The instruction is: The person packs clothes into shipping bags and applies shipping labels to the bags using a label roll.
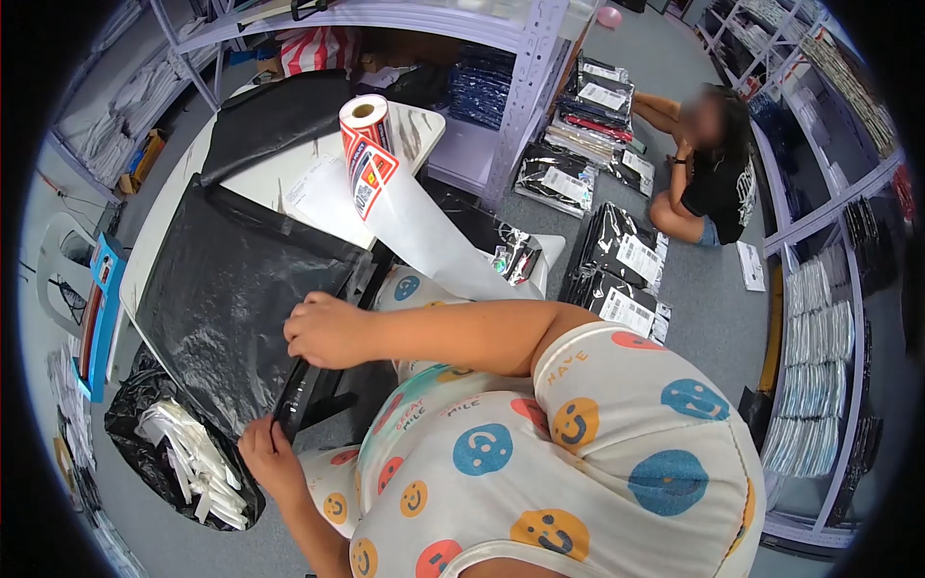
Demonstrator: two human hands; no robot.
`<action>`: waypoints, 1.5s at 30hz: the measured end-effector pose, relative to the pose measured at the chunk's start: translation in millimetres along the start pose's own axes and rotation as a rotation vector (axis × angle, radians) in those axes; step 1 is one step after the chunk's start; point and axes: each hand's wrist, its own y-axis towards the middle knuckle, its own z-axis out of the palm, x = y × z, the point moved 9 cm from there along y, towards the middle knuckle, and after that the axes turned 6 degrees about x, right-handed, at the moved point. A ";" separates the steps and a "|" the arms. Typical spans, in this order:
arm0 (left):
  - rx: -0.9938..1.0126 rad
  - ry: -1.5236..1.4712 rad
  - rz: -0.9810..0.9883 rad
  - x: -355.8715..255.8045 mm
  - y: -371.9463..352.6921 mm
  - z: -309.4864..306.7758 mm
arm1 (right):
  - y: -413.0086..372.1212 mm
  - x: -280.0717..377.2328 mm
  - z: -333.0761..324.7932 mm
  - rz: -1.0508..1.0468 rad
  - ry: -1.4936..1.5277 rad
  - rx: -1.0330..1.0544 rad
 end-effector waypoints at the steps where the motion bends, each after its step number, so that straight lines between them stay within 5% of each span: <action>1: 0.005 -0.002 -0.017 8.0 -5.9 -1.6 | -4.2 -8.0 -6.3 0.008 -0.015 0.006; 7: -0.019 -0.077 -0.198 57.6 -39.3 -10.9 | -27.2 -59.7 -48.6 0.131 0.011 -0.038; 12: -0.048 -0.114 -0.238 63.0 -44.3 -15.9 | -25.4 -68.7 -59.5 0.039 0.048 -0.053; 27: -0.228 -0.496 -0.597 112.3 -67.0 7.4 | -29.8 -116.3 -51.2 0.657 0.203 0.023; 45: -0.240 -0.391 -0.612 113.9 -51.6 4.0 | -8.9 -104.9 -48.9 0.636 -0.130 0.016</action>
